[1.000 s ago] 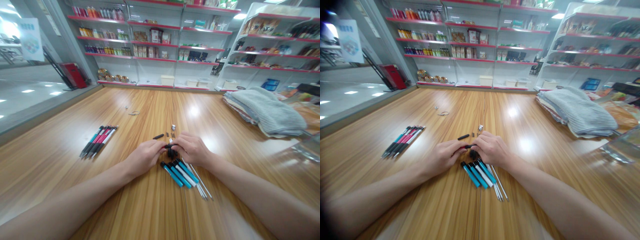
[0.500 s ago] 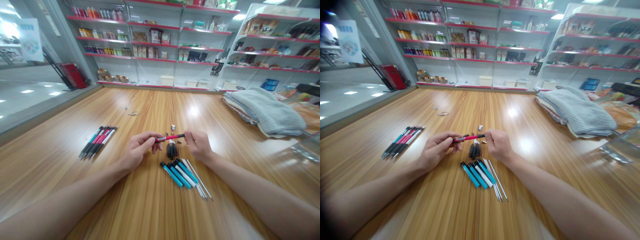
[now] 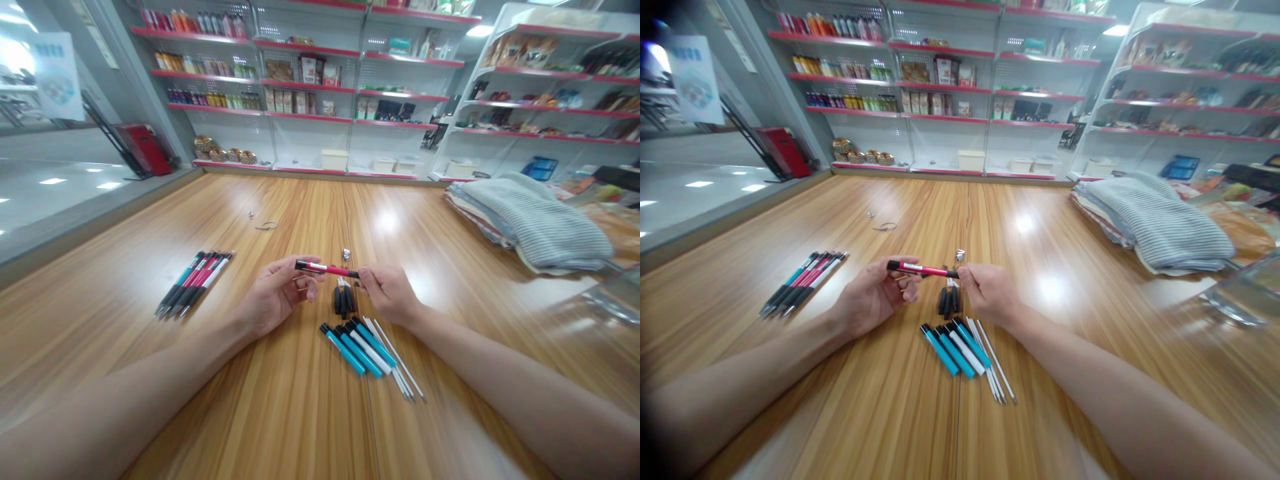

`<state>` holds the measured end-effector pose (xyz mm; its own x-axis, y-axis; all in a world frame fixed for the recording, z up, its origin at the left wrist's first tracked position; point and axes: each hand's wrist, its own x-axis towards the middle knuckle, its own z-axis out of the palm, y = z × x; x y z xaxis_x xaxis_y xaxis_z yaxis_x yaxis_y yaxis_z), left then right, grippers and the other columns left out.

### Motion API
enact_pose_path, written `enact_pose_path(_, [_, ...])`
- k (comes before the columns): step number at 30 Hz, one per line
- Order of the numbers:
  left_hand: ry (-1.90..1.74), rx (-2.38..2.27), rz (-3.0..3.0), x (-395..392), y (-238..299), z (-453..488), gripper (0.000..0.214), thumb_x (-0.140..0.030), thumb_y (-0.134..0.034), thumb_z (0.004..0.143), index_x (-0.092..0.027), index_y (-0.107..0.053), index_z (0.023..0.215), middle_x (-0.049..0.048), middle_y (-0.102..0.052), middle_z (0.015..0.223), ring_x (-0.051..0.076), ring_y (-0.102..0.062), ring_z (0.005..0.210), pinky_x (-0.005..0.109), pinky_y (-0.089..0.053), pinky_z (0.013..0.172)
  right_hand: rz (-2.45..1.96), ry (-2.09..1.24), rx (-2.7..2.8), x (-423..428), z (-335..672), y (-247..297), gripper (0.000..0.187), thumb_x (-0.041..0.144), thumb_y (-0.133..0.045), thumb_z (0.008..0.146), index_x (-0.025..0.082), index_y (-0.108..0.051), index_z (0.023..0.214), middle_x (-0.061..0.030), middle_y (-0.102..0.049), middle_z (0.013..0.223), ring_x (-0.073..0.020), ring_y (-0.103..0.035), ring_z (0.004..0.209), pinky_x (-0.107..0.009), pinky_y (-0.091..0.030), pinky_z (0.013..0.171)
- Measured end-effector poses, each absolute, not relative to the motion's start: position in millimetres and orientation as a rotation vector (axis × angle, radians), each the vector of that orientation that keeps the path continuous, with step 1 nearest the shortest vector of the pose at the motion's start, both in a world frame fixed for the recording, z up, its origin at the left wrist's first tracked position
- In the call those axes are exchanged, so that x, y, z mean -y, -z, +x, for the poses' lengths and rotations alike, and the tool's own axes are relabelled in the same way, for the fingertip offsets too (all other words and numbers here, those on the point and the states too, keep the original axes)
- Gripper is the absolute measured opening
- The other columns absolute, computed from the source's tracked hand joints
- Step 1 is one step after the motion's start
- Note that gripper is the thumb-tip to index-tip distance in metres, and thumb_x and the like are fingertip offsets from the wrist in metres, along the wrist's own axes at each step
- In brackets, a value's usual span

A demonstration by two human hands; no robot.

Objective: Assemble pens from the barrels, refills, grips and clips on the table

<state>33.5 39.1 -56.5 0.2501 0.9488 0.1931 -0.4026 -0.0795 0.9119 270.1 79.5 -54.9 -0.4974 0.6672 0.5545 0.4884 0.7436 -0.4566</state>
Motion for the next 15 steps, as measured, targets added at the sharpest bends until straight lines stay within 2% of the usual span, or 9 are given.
enact_pose_path(4, [-1.251,-0.613,1.165,-37.9,55.9,33.3,0.051,-0.057,-0.052,0.085,-0.018,-0.060,0.117,0.0111,-0.065,0.097,0.013,-0.056,0.065,0.031,-0.049,0.061,-0.854,-0.270,2.243,-78.3,267.0,55.3,0.040,0.033,-0.035,0.100,0.017,-0.051,0.066,-0.0009,-0.051,0.059,-0.0114,-0.048,0.055,-0.024,-0.034,0.055])
enact_pose_path(7, [-1.271,-0.664,1.191,-37.9,58.1,36.6,0.039,-0.046,-0.060,0.085,-0.017,-0.061,0.112,0.0082,-0.064,0.089,0.012,-0.055,0.063,0.028,-0.047,0.060,-0.847,-0.265,2.241,-79.1,268.2,53.9,0.037,0.032,-0.037,0.099,0.017,-0.052,0.068,-0.0011,-0.052,0.060,-0.0116,-0.048,0.056,-0.024,-0.033,0.055])
enact_pose_path(10, [-1.351,-0.839,1.280,-38.3,59.6,39.3,0.026,-0.037,-0.060,0.087,-0.015,-0.062,0.101,0.0042,-0.063,0.075,0.011,-0.054,0.060,0.025,-0.044,0.057,-0.812,-0.235,2.235,-78.9,269.3,51.9,0.034,0.032,-0.041,0.097,0.017,-0.052,0.069,-0.0002,-0.049,0.060,-0.0113,-0.045,0.054,-0.025,-0.031,0.053])
enact_pose_path(15, [-1.421,-1.262,2.032,-32.8,54.9,37.2,0.018,-0.033,-0.064,0.085,-0.015,-0.064,0.090,0.0041,-0.064,0.077,0.014,-0.057,0.070,0.027,-0.044,0.065,-0.732,-0.181,2.231,-75.8,268.1,50.2,0.036,0.030,-0.042,0.096,0.018,-0.045,0.062,0.0016,-0.042,0.057,-0.0101,-0.038,0.051,-0.026,-0.027,0.052])
